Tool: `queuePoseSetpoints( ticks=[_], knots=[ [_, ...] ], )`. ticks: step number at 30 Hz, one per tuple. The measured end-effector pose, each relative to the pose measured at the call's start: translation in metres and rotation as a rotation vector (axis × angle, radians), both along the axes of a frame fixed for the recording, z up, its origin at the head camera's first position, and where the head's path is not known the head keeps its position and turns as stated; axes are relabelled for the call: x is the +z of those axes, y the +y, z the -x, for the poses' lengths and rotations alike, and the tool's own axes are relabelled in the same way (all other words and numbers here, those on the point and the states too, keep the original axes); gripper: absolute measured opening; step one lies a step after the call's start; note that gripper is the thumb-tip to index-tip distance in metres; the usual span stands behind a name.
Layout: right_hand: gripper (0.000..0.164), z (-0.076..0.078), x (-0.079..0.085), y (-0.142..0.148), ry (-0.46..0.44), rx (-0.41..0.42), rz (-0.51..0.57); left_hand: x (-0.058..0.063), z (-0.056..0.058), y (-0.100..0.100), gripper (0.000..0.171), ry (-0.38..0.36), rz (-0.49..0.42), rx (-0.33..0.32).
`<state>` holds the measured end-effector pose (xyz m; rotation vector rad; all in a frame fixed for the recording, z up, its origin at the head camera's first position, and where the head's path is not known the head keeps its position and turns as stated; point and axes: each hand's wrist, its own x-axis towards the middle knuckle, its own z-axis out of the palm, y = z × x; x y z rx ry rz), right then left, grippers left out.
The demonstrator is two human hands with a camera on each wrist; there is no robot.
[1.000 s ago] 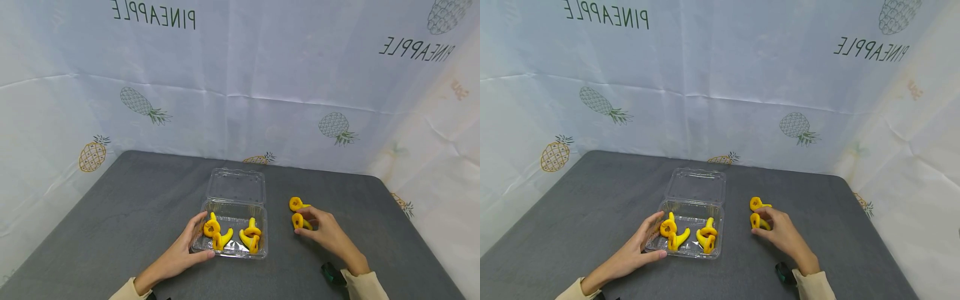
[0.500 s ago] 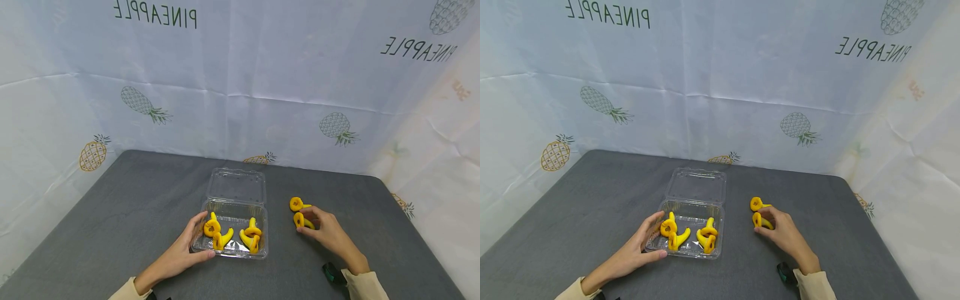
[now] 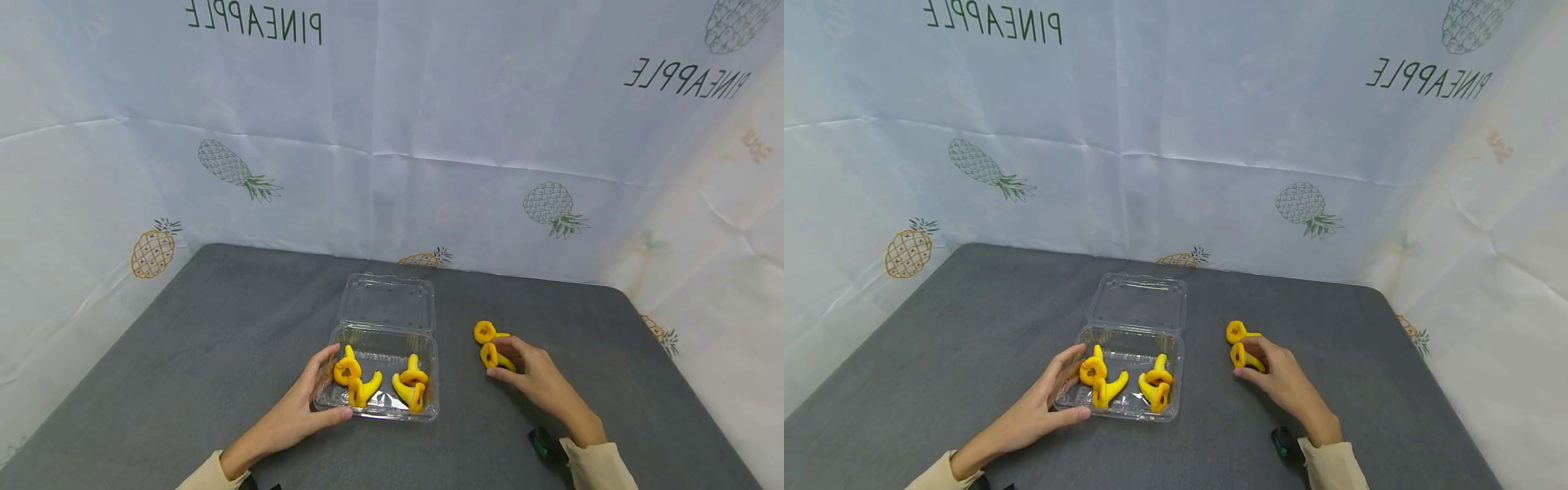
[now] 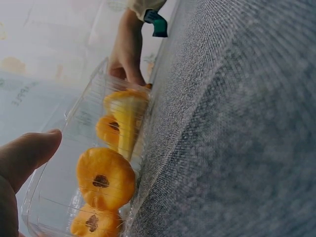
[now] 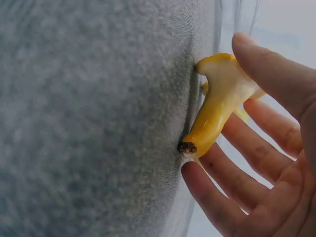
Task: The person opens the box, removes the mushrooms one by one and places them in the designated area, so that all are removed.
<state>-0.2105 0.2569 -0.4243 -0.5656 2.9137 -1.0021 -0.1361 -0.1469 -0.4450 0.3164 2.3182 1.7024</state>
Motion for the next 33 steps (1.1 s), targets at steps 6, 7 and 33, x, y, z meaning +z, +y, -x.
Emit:
queuePoseSetpoints(
  ticks=[6,7,33],
  knots=[
    [0.048,0.0002,0.0016,0.0014,-0.012,0.014,-0.009,-0.0007,0.0004,-0.0003,0.095,0.002,0.005,0.000],
    [0.048,0.0001,0.0017,0.0014,-0.011,0.014,-0.013,-0.0007,0.0004,-0.0003,0.095,0.002,0.005,-0.001],
    [0.044,-0.0036,0.0101,0.0007,0.051,-0.010,-0.026,0.0003,0.0004,-0.0009,0.095,0.028,0.003,-0.007]
  ],
)
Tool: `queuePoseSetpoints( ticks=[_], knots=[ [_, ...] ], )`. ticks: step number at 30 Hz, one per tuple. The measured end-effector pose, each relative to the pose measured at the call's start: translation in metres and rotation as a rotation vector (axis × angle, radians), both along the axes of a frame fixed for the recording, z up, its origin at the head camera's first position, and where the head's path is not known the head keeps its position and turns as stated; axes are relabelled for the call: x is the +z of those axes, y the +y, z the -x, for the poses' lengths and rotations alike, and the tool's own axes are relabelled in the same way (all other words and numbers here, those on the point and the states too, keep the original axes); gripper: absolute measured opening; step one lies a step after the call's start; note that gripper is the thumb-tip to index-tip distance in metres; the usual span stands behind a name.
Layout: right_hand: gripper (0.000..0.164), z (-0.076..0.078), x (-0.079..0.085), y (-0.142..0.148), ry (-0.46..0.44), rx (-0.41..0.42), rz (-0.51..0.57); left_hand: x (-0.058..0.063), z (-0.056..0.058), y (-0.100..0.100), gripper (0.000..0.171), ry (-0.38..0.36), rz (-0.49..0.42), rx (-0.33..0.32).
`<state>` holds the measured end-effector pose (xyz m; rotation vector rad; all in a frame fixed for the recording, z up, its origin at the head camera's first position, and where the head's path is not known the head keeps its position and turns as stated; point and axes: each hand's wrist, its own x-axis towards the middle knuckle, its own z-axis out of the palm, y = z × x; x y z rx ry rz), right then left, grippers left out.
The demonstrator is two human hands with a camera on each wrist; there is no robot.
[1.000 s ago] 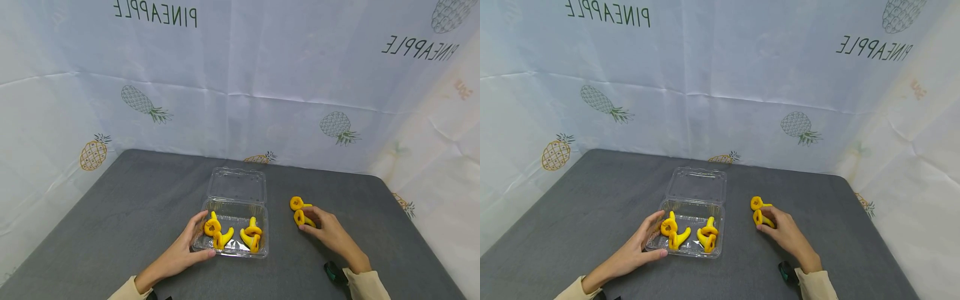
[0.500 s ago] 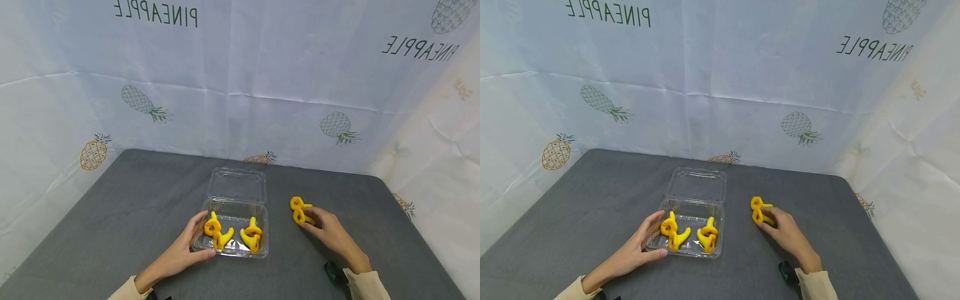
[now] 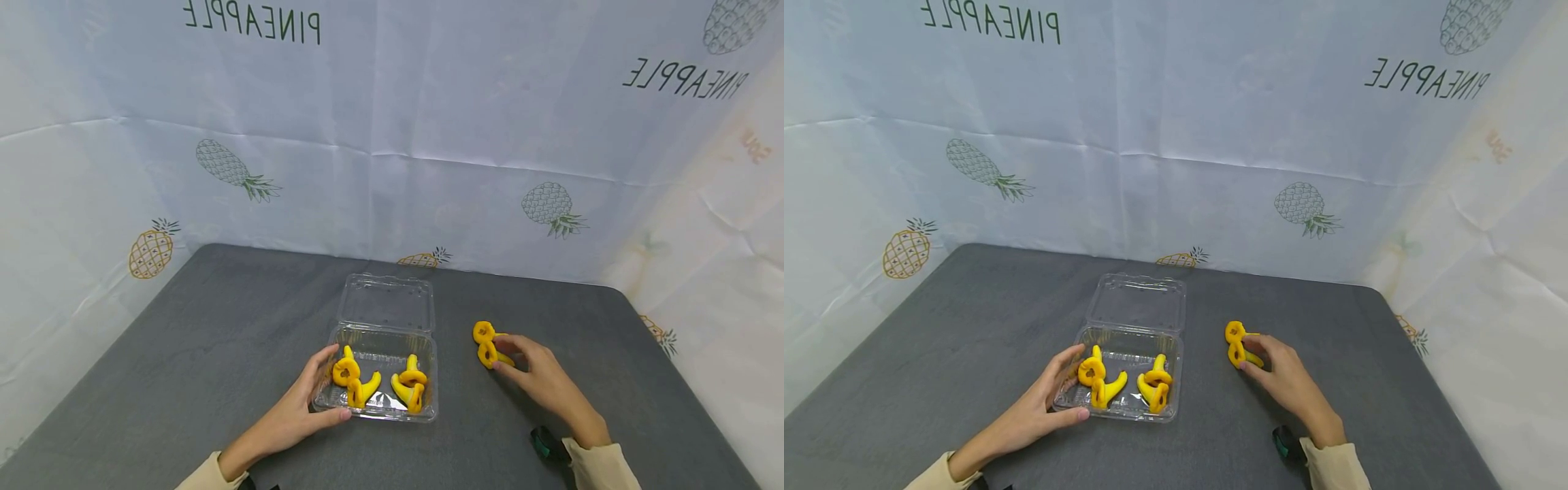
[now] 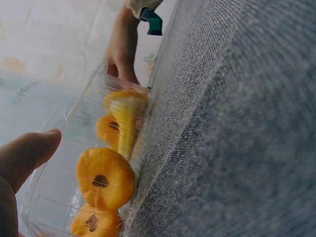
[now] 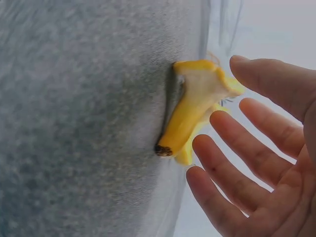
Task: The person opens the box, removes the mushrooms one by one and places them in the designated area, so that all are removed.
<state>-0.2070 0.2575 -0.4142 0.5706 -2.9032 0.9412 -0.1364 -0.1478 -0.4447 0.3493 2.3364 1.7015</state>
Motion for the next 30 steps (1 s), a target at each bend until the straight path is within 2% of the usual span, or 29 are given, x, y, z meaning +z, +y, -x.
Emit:
queuePoseSetpoints(
  ticks=[9,18,25,30],
  knots=[
    [0.044,-0.004,0.007,-0.006,0.027,-0.004,-0.017,-0.001,0.000,0.000,0.095,-0.004,0.003,0.000],
    [0.040,-0.010,0.016,-0.016,0.091,0.032,-0.003,0.002,-0.002,0.000,0.091,0.042,-0.001,-0.029],
    [0.039,-0.015,0.017,-0.025,0.147,0.074,0.006,0.001,-0.002,0.000,0.091,0.041,0.005,-0.028],
    [0.040,-0.018,0.018,-0.031,0.167,0.098,0.013,0.001,-0.001,0.000,0.094,0.009,0.004,-0.007]
  ],
)
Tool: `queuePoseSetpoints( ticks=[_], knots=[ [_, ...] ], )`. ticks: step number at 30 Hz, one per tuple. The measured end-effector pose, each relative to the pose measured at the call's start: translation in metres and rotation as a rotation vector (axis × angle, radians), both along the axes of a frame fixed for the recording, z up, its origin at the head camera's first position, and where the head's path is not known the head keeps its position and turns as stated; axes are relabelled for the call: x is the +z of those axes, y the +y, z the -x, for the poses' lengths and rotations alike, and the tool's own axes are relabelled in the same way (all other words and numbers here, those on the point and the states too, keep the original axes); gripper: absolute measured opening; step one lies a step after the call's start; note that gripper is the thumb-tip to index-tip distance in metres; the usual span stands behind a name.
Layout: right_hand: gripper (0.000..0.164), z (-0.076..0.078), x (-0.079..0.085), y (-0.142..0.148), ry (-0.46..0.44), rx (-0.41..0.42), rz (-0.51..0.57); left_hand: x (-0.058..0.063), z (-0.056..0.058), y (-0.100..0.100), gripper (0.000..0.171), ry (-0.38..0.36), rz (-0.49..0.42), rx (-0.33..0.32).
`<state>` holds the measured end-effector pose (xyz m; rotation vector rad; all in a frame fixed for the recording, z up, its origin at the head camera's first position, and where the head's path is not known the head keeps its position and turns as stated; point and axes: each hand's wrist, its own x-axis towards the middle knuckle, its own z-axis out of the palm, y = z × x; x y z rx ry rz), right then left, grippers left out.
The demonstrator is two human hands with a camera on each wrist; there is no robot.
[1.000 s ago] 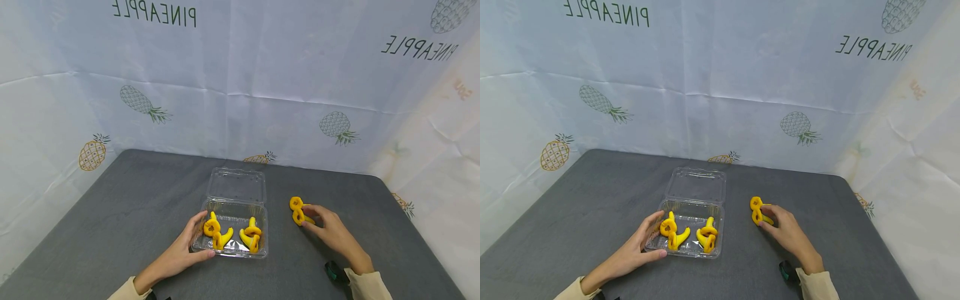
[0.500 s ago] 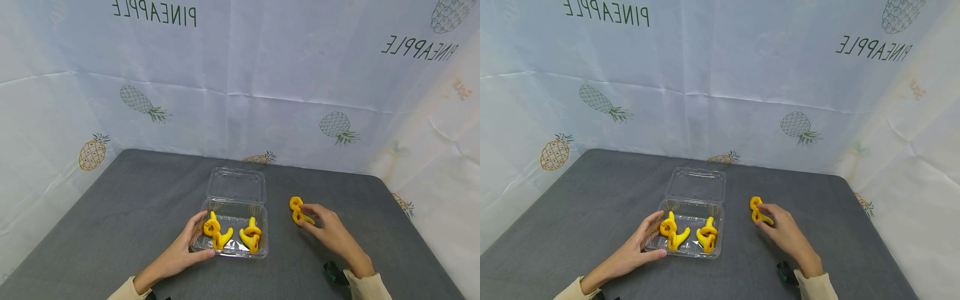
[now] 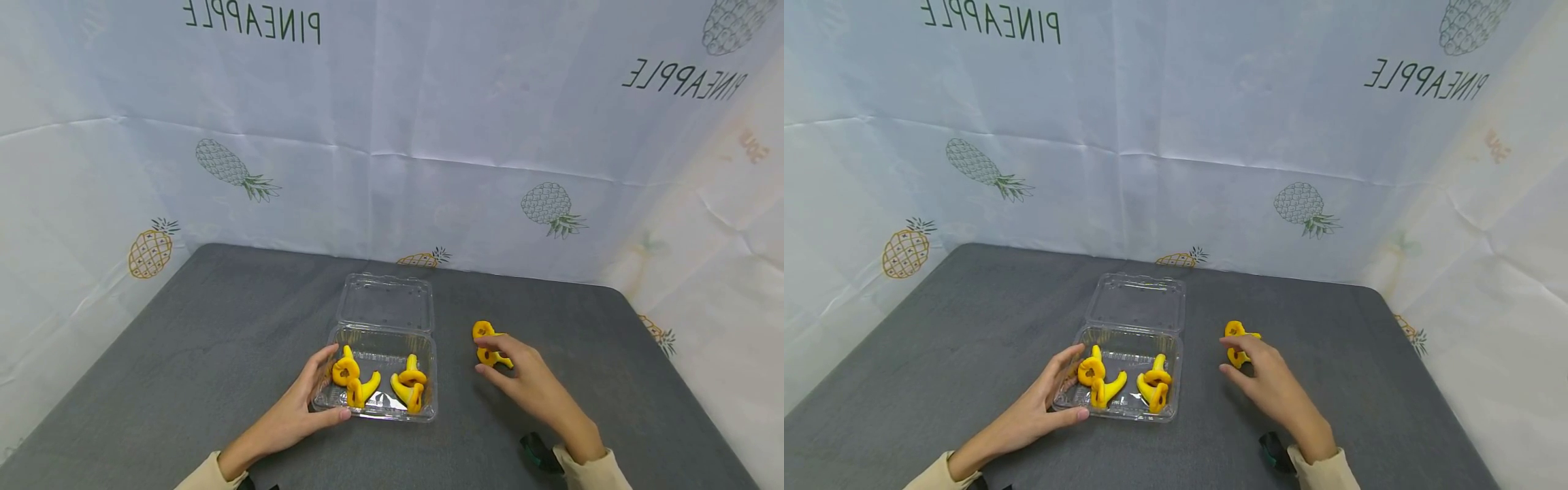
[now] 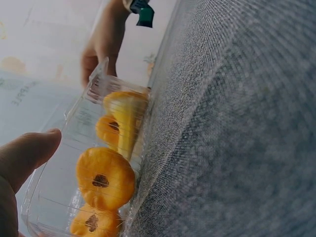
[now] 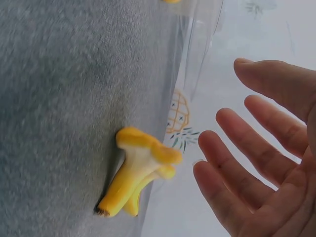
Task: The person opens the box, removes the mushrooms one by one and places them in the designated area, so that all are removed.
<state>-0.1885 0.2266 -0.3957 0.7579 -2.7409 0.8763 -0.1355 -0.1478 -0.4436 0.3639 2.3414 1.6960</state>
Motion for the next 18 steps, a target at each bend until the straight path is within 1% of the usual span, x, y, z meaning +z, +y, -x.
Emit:
queuePoseSetpoints(
  ticks=[3,9,10,14,18],
  knots=[
    [0.040,-0.003,0.001,-0.005,-0.003,0.009,-0.005,0.000,0.000,0.000,0.095,-0.020,0.000,0.010],
    [0.038,-0.008,0.002,-0.015,-0.020,0.042,-0.015,-0.001,0.000,0.000,0.092,0.004,0.003,-0.003],
    [0.037,-0.008,0.001,-0.016,-0.020,0.050,-0.013,0.000,0.000,0.000,0.092,0.009,0.005,-0.007],
    [0.036,-0.009,-0.002,-0.022,-0.017,0.075,0.002,0.000,0.001,0.000,0.094,-0.020,0.000,0.009],
    [0.035,-0.009,-0.007,-0.027,0.003,0.097,0.020,0.000,0.001,0.000,0.095,-0.017,-0.001,0.007]
  ],
)
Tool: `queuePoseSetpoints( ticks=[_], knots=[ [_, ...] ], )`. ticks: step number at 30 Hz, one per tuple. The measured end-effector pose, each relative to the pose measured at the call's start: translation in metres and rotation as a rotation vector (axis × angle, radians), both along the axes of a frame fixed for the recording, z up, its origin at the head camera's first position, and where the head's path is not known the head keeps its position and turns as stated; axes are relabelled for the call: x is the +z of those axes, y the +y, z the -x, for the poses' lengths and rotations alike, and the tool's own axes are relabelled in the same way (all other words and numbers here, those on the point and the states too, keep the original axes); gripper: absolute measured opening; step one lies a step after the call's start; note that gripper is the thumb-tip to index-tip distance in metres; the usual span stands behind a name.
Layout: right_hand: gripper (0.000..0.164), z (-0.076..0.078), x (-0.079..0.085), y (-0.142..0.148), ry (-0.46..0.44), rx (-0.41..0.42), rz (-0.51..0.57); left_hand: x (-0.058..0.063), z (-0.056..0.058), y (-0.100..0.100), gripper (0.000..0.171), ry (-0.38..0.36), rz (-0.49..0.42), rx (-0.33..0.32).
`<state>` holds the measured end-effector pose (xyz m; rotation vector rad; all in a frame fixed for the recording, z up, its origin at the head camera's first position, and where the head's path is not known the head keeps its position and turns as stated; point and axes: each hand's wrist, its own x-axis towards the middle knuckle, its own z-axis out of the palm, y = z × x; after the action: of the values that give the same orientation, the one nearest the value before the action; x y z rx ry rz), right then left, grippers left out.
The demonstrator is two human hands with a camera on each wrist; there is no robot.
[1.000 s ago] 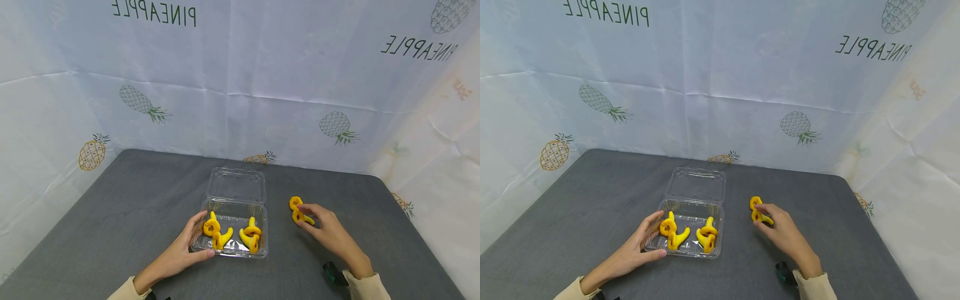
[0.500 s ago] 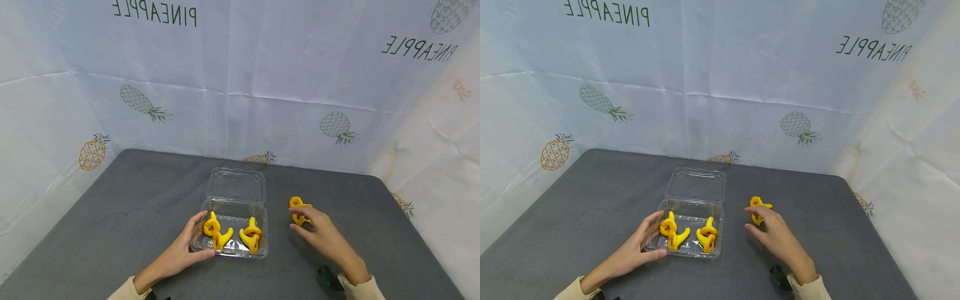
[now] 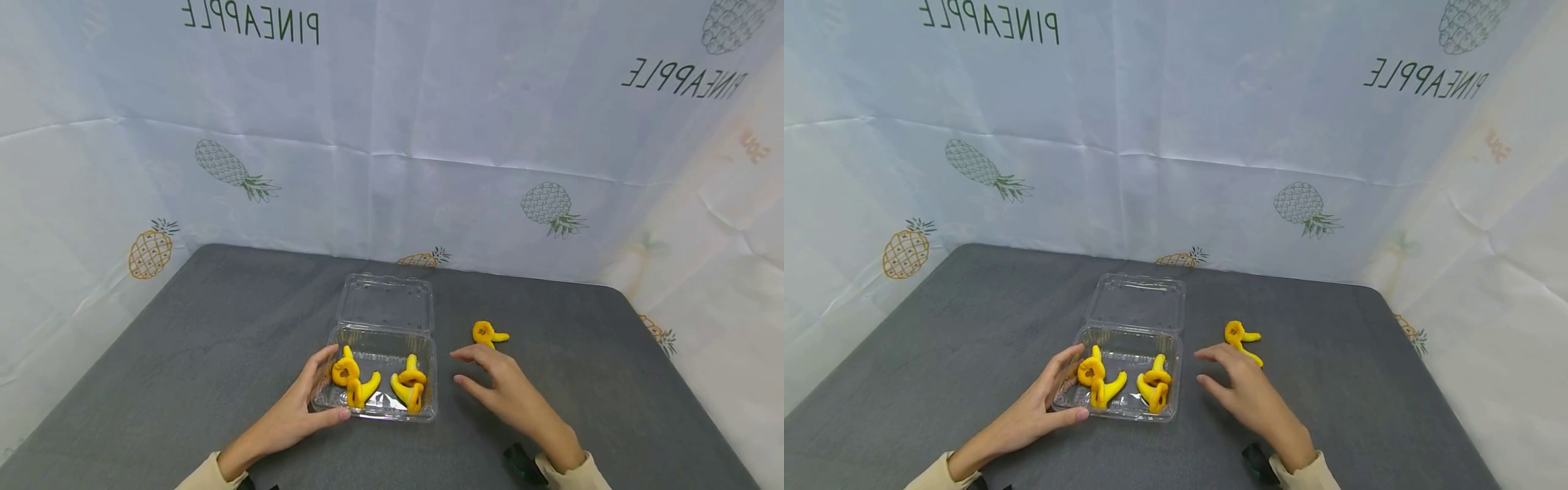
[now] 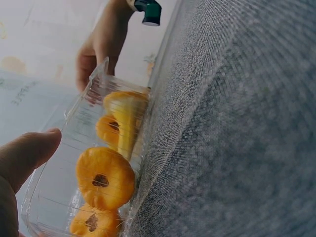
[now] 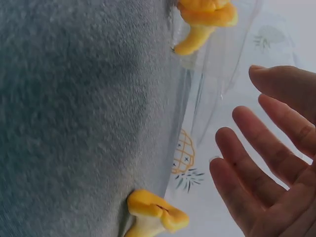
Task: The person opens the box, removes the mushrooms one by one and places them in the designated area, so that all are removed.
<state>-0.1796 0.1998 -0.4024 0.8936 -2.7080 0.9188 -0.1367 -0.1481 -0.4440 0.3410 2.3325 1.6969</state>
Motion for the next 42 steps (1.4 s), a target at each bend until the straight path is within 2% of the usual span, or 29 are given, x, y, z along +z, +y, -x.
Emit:
queuePoseSetpoints(
  ticks=[8,18,29,36,42],
  knots=[
    [0.029,0.000,-0.004,-0.012,-0.003,0.007,-0.010,-0.003,0.000,0.000,0.092,0.047,0.006,-0.008],
    [0.025,0.002,0.003,-0.031,0.050,0.086,-0.035,-0.003,-0.001,-0.001,0.090,0.073,-0.010,-0.025],
    [0.024,0.006,0.005,-0.046,0.152,0.136,-0.177,-0.001,0.000,-0.001,0.094,0.020,0.009,0.003],
    [0.019,0.009,0.010,-0.053,0.079,0.172,-0.245,-0.002,0.000,0.000,0.090,0.050,-0.024,-0.026],
    [0.016,0.014,0.010,-0.057,0.125,0.197,-0.308,-0.002,0.000,-0.001,0.091,0.048,-0.015,-0.021]
  ],
)
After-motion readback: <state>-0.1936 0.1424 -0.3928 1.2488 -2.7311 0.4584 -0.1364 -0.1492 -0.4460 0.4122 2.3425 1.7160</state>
